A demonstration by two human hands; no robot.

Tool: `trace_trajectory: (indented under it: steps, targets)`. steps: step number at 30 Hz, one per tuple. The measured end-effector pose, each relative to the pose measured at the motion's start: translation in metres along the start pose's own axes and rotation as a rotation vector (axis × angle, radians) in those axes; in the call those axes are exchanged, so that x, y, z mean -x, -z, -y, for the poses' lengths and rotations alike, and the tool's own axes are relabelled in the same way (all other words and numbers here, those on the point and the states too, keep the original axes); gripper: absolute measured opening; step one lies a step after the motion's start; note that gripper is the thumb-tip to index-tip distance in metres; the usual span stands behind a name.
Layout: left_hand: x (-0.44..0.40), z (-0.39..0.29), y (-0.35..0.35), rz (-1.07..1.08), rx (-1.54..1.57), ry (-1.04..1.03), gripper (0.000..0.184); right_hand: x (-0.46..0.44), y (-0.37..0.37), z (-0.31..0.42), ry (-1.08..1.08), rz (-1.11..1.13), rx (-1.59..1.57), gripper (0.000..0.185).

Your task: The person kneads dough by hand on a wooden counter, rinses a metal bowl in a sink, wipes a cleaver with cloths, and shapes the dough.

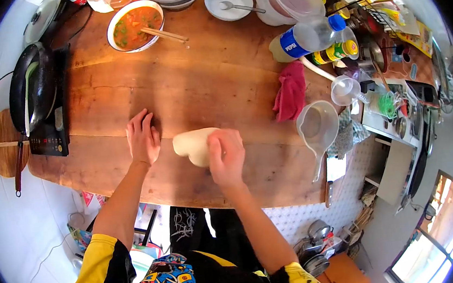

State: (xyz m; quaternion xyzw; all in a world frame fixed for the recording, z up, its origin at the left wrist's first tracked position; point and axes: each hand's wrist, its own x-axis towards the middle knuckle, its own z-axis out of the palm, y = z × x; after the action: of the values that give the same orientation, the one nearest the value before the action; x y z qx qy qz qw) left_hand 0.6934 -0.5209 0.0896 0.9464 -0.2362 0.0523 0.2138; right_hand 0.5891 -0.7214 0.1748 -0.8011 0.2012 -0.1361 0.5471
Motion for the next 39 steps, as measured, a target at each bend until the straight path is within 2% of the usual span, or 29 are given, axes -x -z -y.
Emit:
trace_trajectory:
  steps: [1, 3, 4, 6, 7, 8, 10, 11, 12, 14, 20, 23, 24, 26, 28, 30, 31, 33, 34, 36, 37, 38, 39]
  targets:
    - [0.002, 0.002, 0.000, -0.001, -0.003, 0.003, 0.036, -0.001, -0.015, -0.003, 0.001, 0.004, -0.002, 0.015]
    - [0.000, 0.001, 0.000, 0.026, -0.019, 0.013, 0.037, -0.020, -0.060, 0.026, 0.191, 0.075, 0.296, 0.017]
    - [0.002, 0.002, 0.001, 0.033, -0.006, 0.011, 0.037, -0.010, -0.066, 0.016, 0.183, 0.073, 0.307, 0.017]
    - [0.001, 0.007, -0.001, 0.021, 0.041, -0.017, 0.038, 0.014, -0.068, -0.017, 0.577, 0.434, 0.705, 0.018]
    - [-0.001, 0.007, 0.001, 0.047, 0.033, -0.006, 0.038, 0.015, -0.057, -0.018, 0.469, 0.370, 0.681, 0.021]
    - [-0.007, 0.008, -0.001, 0.042, 0.054, -0.011, 0.038, 0.000, -0.044, -0.026, 0.467, 0.366, 0.703, 0.021]
    - [-0.003, 0.008, 0.000, 0.038, 0.034, -0.007, 0.040, -0.019, -0.021, -0.044, 0.371, 0.089, 0.727, 0.021]
    - [-0.002, 0.008, 0.000, 0.049, 0.035, -0.007, 0.040, -0.023, -0.028, -0.053, 0.213, -0.015, 0.657, 0.011]
    - [-0.003, 0.008, -0.001, 0.056, 0.050, -0.026, 0.040, -0.023, -0.034, -0.052, 0.199, -0.032, 0.670, 0.011]
    - [-0.002, 0.007, -0.002, 0.086, 0.014, 0.004, 0.041, -0.034, -0.041, -0.050, 0.395, 0.084, 0.615, 0.007]
    - [0.003, -0.001, 0.005, 0.083, 0.022, -0.046, 0.043, -0.046, -0.037, -0.046, 0.350, 0.067, 0.651, 0.006]
    - [-0.005, -0.020, 0.012, 0.038, 0.034, 0.003, 0.037, -0.035, -0.034, -0.053, 0.211, 0.163, 0.734, 0.010]
    - [-0.006, -0.027, 0.013, 0.038, 0.039, -0.026, 0.037, -0.024, -0.026, -0.049, 0.201, 0.135, 0.736, 0.010]
    - [0.004, -0.040, 0.012, 0.117, 0.135, -0.002, 0.033, 0.006, 0.000, -0.041, 0.165, 0.028, 0.467, 0.015]
    - [0.013, -0.060, 0.014, 0.163, 0.217, -0.026, 0.030, 0.028, 0.049, -0.049, 0.086, -0.194, 0.465, 0.022]
    - [0.026, -0.085, 0.024, 0.519, 0.570, 0.128, 0.034, 0.045, 0.118, -0.051, -0.011, -0.481, 0.817, 0.033]
    - [0.034, -0.096, 0.030, 0.509, 0.558, 0.115, 0.034, 0.052, 0.150, -0.058, -0.081, -0.648, 0.998, 0.038]
    - [0.048, -0.116, 0.031, 0.405, 0.433, 0.121, 0.041, 0.060, 0.204, -0.082, -0.220, -0.756, 1.023, 0.046]
    - [0.053, -0.116, 0.026, 0.381, 0.424, 0.110, 0.041, 0.060, 0.219, -0.098, -0.205, -0.772, 1.004, 0.046]
    - [0.065, -0.103, 0.004, 0.359, 0.484, 0.217, 0.047, 0.057, 0.247, -0.129, -0.663, -0.211, 0.574, 0.059]
    - [0.072, -0.100, -0.004, 0.311, 0.416, 0.228, 0.044, 0.049, 0.255, -0.105, -0.669, -0.099, 0.504, 0.043]
    - [0.073, -0.113, -0.002, 0.292, 0.399, 0.229, 0.044, 0.046, 0.258, -0.117, -0.651, -0.092, 0.487, 0.043]
    - [0.075, -0.128, 0.005, 0.241, 0.326, 0.256, 0.042, 0.047, 0.259, -0.132, -0.528, -0.138, 0.438, 0.041]
